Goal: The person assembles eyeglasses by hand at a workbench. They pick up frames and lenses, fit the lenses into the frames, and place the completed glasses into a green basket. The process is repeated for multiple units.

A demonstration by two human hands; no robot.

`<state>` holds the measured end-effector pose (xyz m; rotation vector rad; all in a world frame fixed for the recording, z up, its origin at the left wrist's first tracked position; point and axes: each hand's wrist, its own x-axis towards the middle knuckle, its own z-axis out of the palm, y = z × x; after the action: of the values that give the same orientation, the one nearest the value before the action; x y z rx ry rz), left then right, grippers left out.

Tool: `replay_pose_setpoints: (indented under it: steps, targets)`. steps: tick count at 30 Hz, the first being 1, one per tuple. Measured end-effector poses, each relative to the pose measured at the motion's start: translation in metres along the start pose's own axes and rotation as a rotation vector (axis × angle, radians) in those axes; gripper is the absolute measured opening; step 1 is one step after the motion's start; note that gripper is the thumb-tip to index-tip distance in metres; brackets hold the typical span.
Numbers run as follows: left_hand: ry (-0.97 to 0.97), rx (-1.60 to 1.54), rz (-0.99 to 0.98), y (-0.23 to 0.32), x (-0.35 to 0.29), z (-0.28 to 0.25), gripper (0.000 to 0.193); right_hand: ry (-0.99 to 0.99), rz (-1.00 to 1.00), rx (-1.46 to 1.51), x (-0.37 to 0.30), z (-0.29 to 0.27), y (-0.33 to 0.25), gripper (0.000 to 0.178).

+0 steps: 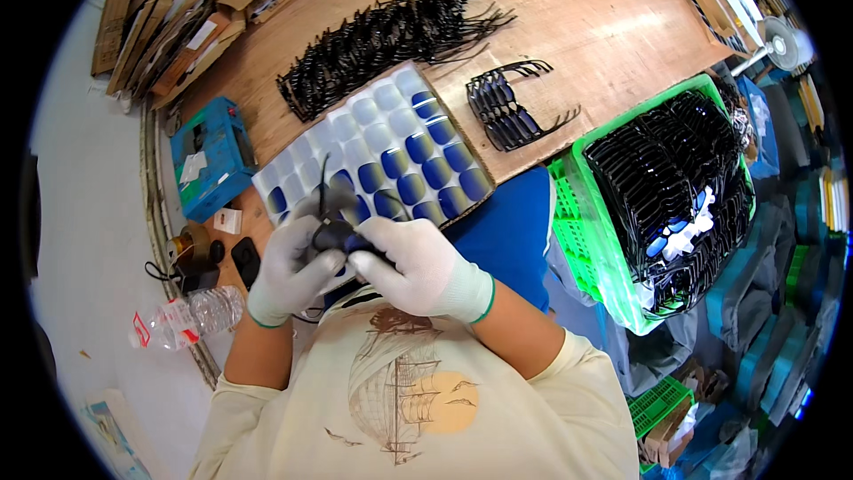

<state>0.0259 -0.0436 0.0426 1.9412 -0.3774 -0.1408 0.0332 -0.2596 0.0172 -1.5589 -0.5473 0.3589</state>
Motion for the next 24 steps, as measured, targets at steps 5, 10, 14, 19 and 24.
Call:
replay_pose_setpoints:
  steps: [5,10,14,19,24]
  targets:
    - [-0.121,0.062,0.071,-0.030,0.030,-0.019,0.021,-0.069,-0.017,-0.255,0.012,-0.027,0.017,0.022]
    - [0.297,0.192,-0.346,-0.143,0.087,-0.080,0.042,0.533,0.440,-0.948,0.055,-0.144,0.065,0.054]
    - [0.630,-0.202,-0.847,-0.234,0.166,-0.144,0.056,0.374,0.666,-1.083,0.077,-0.181,0.112,0.095]
    - [0.430,-0.561,-0.866,-0.271,0.177,-0.145,0.020,0.308,0.729,-0.958,0.082,-0.188,0.128,0.098]
    - [0.580,-0.731,-0.832,-0.286,0.159,-0.163,0.008,0.293,0.698,-1.131,0.083,-0.182,0.120,0.087]
